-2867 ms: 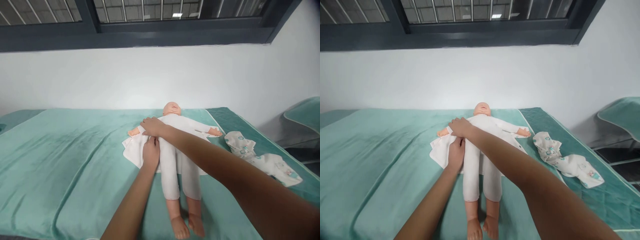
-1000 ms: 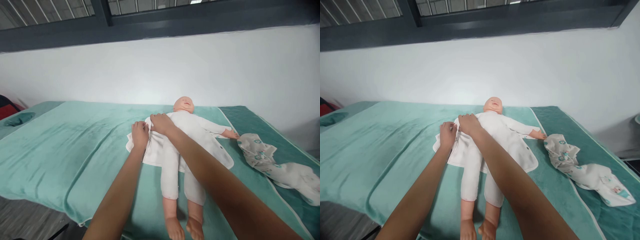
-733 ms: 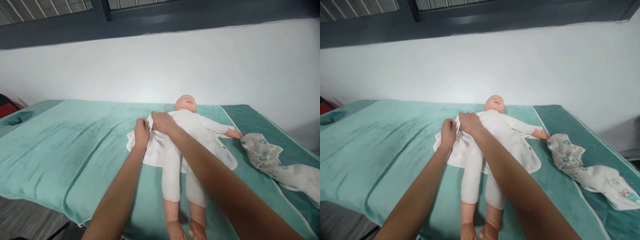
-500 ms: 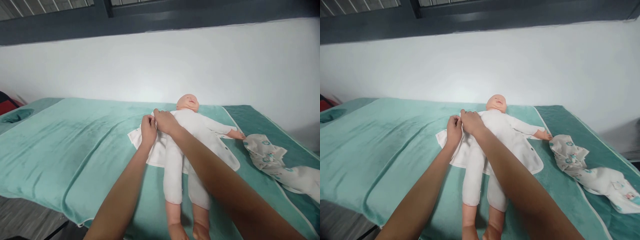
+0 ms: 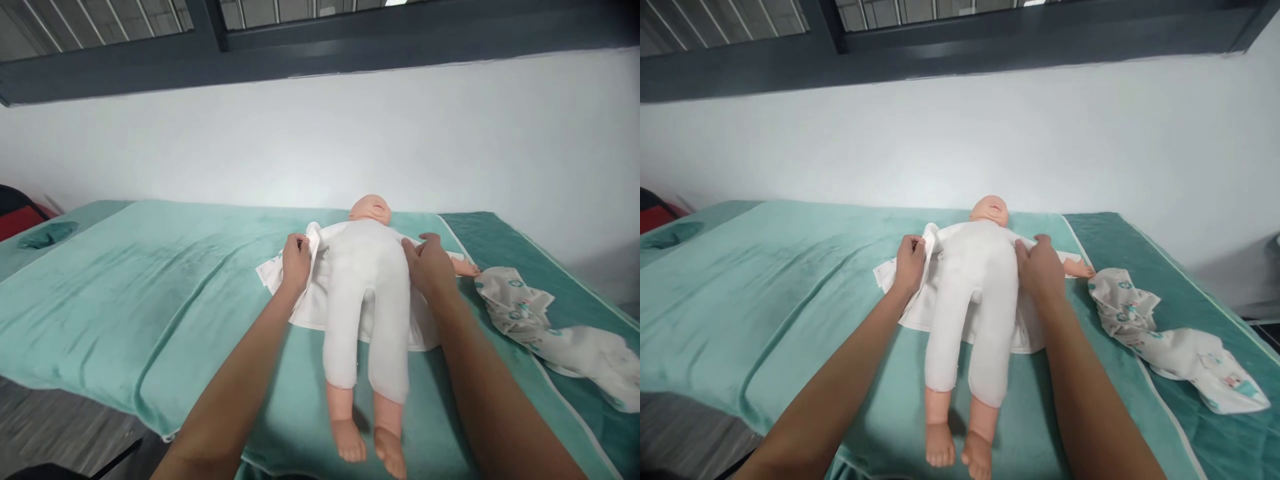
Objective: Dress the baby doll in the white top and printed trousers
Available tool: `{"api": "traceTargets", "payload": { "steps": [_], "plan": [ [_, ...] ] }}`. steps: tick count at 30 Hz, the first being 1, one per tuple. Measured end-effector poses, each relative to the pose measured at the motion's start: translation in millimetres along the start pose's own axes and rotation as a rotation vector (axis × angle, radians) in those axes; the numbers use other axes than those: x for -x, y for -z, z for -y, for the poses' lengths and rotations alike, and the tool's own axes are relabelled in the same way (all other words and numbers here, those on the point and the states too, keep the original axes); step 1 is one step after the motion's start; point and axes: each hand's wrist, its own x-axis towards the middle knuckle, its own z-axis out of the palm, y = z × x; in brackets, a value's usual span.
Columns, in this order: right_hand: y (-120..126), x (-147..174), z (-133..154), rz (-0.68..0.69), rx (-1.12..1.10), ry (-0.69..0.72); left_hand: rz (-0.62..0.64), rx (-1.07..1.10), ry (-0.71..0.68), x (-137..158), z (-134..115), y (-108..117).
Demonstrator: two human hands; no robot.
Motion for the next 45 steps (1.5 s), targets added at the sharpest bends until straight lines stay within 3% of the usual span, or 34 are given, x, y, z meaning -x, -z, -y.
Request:
{"api": "traceTargets", "payload": {
  "steps": [3,6,14,17,22,32,36,41,43,45],
  "plan": [
    [-2,9,-12,0.118,-0.002,-0.047,0.012,-0.041,0.006,-7,-13,-5],
    [-5,11,-10,0.151,-0.148,-0.023,0.022,-0.073,0.01,-12,-23,-12],
    [-14,2,-7,0.348,-1.059,-0.225,0.018,-0.062,0.011,-28,-37,-18],
    [-17,-1,-5,0.395,-1.252,-0.274,0.028,-0.033,0.071,-34,-39,-16],
    [-22,-4,-5,0.447,-1.295,-0.275,0.112,0.042,0.127,-38,-50,-15],
    [-18,6,5,0.551,-1.263,-0.211,0.202,0.073,0.115,-37,-103,-8],
    [-22,7,3,0.591,-1.263,-0.222,0.441,0.129,0.153,-20,-120,-4],
    [-23,7,1,0.597,-1.258,-0.227,0.702,0.314,0.103,3,-150,-5],
    [-22,7,1,0.592,-1.256,-0.232,0.685,0.329,0.065,7,-157,-4],
    [-23,7,0,0.585,-1.26,-0.238,0.583,0.294,0.03,6,-156,-3]
  ]
}}
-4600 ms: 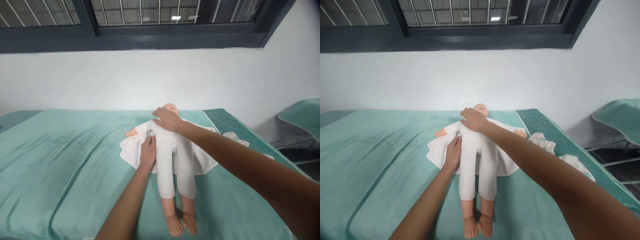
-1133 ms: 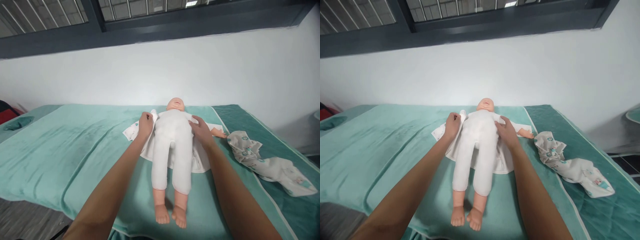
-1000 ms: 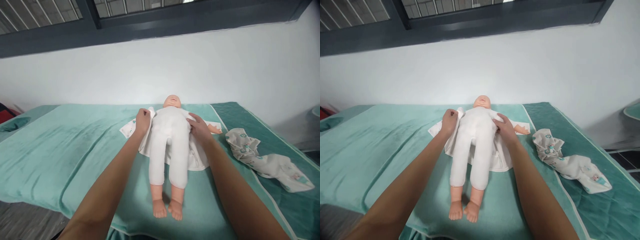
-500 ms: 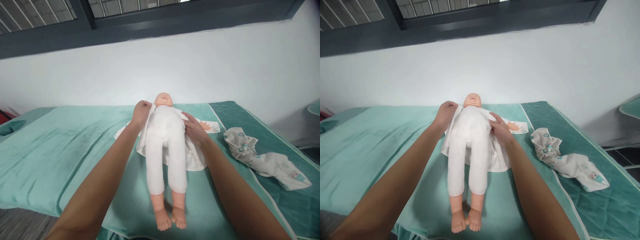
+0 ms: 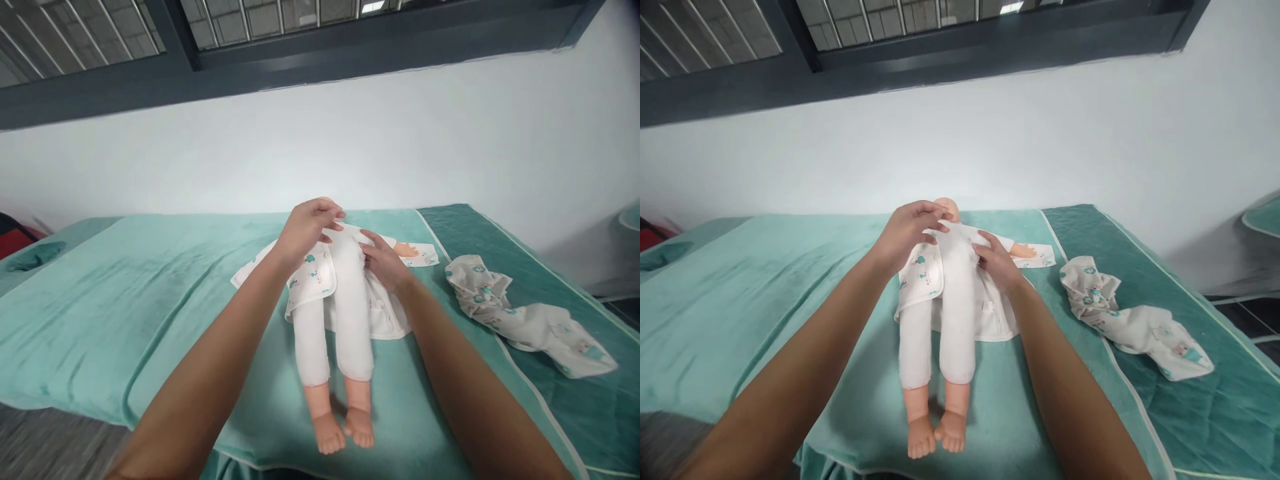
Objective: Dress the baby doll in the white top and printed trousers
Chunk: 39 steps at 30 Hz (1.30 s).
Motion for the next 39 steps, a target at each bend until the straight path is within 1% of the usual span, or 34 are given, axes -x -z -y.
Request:
{"api": "traceTargets", "payload": {
  "steps": [2,4,6,8,10,14,16,17,18,20,22,23,25,27,30,31,33,36,37,39],
  "plan": [
    [1,-1,-2,-0.004,-0.014,0.004,-0.14,-0.1,0.002,-2,9,8],
    [2,-3,-3,-0.01,-0.018,0.002,-0.249,-0.258,0.029,-6,25,17],
    [2,-3,-4,-0.016,-0.01,0.005,-0.291,-0.437,0.061,-9,43,24],
    [3,-3,-4,-0.006,0.004,0.011,-0.266,-0.557,0.101,-12,57,26],
    [3,-3,-3,0.011,0.026,0.011,-0.214,-0.609,0.103,-15,63,21],
    [6,-3,-1,0.006,0.076,-0.016,-0.07,-0.595,-0.031,-22,60,5],
    [7,-2,1,0.004,0.077,-0.02,-0.021,-0.544,-0.084,-21,60,4],
    [7,-1,1,0.005,0.075,-0.018,-0.025,-0.517,-0.103,-18,63,6],
    [7,0,2,0.006,0.074,-0.014,-0.054,-0.499,-0.115,-14,68,11],
    [7,3,5,-0.003,0.076,-0.006,-0.169,-0.529,-0.124,2,87,28],
    [5,6,7,-0.023,0.087,-0.002,-0.319,-0.703,-0.121,23,112,52],
    [4,7,7,-0.035,0.1,-0.001,-0.34,-0.825,-0.138,35,126,65],
    [1,8,8,-0.064,0.133,0.001,-0.298,-1.044,-0.17,57,149,93],
    [0,8,7,-0.087,0.166,0.013,-0.328,-1.194,-0.115,74,163,118],
    [2,6,3,-0.131,0.22,0.049,-0.284,-1.332,0.009,84,168,146],
    [3,5,1,-0.166,0.246,0.064,-0.274,-1.355,0.036,84,168,153],
    [5,4,-1,-0.276,0.326,0.104,-0.305,-1.368,0.077,81,168,164],
    [5,3,-1,-0.46,0.467,0.245,-0.372,-1.351,0.139,73,170,171],
    [1,2,1,-0.493,0.504,0.306,-0.379,-1.35,0.154,71,172,172],
    [-11,0,8,-0.493,0.559,0.419,-0.385,-1.356,0.163,69,173,171]
  ]
}}
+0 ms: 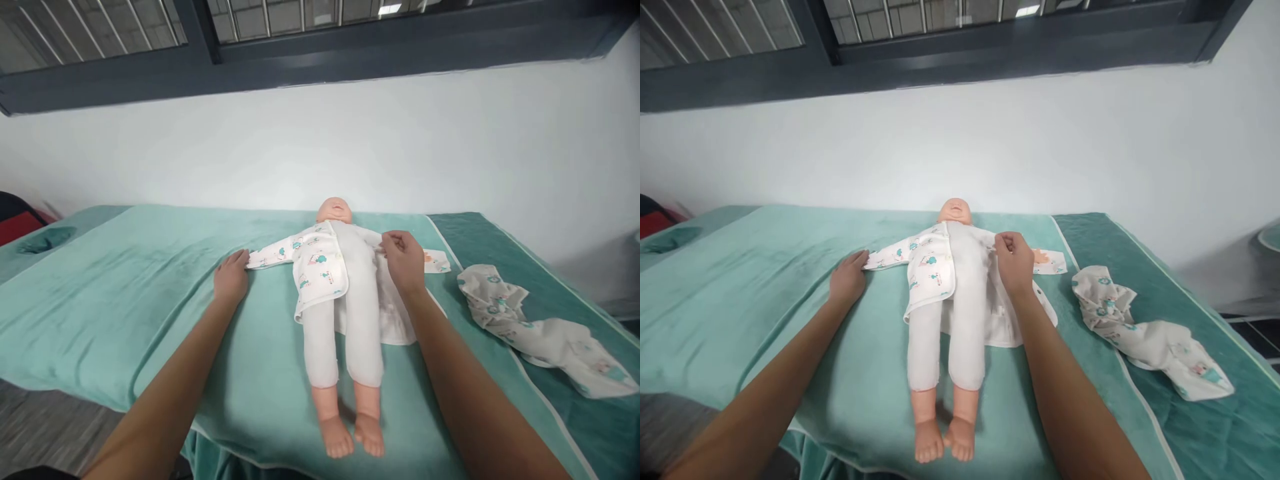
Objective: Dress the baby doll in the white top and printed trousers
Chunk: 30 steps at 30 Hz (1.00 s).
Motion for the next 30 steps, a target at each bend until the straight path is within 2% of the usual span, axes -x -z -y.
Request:
{"api": "traceTargets", "payload": {
  "steps": [2,4,6,8,11,14,18,25,30],
  "plan": [
    [-14,-4,19,0.077,0.044,0.088,-0.016,0.004,-0.001,2,-2,0],
    [-33,-10,40,0.228,0.153,0.142,-0.076,0.016,-0.027,6,-5,1],
    [-54,-19,59,0.38,0.334,0.175,-0.152,0.029,-0.124,12,-8,3],
    [-75,-28,71,0.473,0.527,0.199,-0.184,0.053,-0.272,17,-13,5],
    [-104,-40,76,0.561,0.683,0.254,-0.147,0.102,-0.379,19,-17,5],
    [-121,-47,69,0.611,0.695,0.278,-0.098,0.114,-0.333,15,-19,2],
    [-121,-49,58,0.559,0.569,0.238,-0.062,0.071,-0.281,3,-19,-4],
    [-97,-41,48,0.331,0.293,0.102,-0.067,-0.021,-0.268,-14,-25,-10],
    [-92,-42,41,0.21,0.079,0.03,-0.063,-0.047,-0.237,-15,-27,-9]
  ]
}}
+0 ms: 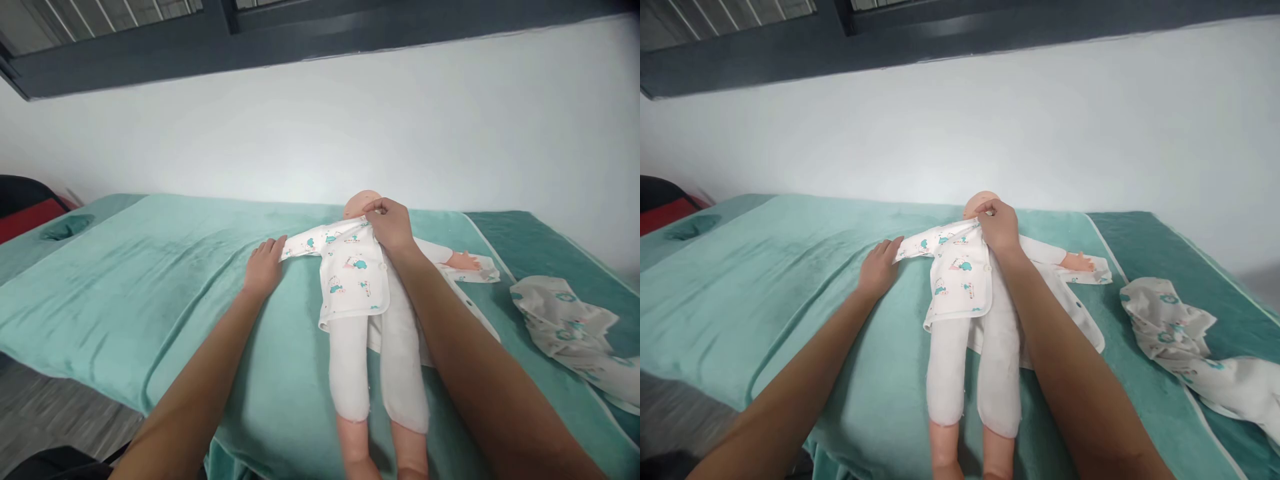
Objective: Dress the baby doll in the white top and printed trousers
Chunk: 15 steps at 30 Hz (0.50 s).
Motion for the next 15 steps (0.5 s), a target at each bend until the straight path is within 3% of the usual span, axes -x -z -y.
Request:
{"api": "traceTargets", "payload": {
  "steps": [3,8,15],
  "plan": [
    [2,1,-2,0.018,-0.018,-0.011,0.002,-0.023,0.04,0,-1,1],
    [10,8,-1,0.109,0.149,-0.01,0.006,-0.03,0.123,-1,0,2],
    [25,25,-3,0.084,0.156,0.048,0.008,0.014,0.201,0,3,4]
  ]
}}
